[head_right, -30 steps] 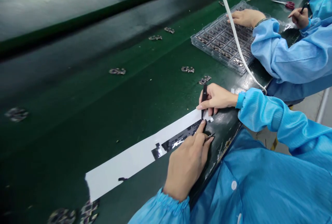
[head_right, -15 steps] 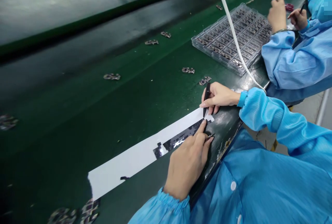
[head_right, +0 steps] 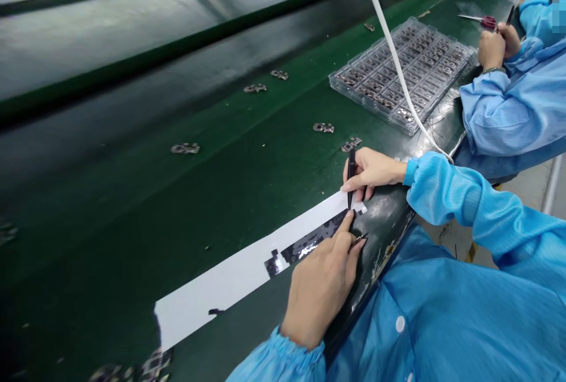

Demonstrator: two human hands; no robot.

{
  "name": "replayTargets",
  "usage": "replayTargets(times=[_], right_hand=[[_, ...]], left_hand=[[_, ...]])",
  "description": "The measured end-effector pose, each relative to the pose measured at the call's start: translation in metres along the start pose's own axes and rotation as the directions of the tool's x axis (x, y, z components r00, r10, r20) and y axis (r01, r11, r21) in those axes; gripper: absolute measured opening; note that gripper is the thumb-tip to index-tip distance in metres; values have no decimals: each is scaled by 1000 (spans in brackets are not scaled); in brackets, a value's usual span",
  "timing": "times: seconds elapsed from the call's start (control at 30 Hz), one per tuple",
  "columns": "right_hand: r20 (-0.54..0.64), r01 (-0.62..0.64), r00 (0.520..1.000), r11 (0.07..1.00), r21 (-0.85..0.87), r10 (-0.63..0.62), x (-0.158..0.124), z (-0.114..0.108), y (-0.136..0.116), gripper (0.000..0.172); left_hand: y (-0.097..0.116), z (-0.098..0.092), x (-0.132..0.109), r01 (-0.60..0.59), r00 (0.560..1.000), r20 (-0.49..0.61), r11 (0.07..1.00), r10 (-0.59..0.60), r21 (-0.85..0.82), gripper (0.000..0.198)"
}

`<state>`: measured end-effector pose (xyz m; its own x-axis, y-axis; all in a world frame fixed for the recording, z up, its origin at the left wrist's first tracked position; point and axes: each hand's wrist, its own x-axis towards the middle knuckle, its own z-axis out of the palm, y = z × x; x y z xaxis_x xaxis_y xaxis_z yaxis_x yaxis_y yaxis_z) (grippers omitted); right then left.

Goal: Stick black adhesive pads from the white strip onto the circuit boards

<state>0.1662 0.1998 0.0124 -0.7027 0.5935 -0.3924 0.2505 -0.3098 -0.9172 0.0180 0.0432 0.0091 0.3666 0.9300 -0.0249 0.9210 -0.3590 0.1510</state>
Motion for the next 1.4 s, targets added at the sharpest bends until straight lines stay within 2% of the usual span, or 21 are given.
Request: replayTargets(times=[0.17,0.4,0.67,0.9,1.4], right_hand=[[-24,23,999,999,22,-22,-1,2,1,36],[-49,-8,999,999,34,10,-1,4,1,37],[-40,23,999,998,55,-21,-1,2,1,35],[1,-36,999,999,33,36,0,-2,0,32],[-42,-28,999,998,52,30,-2,2,-3,36]], left_hand=[[0,1,0,0,1000,-22,1000,0,4,19],[0,2,-1,-2,1000,-27,1000,2,4,19],[0,2,-1,-3,999,-32,1000,3,15,17],[1,1,0,1,999,-38,1000,-1,2,17],[-1,3,-1,-8,997,-81,1000,8,3,17]])
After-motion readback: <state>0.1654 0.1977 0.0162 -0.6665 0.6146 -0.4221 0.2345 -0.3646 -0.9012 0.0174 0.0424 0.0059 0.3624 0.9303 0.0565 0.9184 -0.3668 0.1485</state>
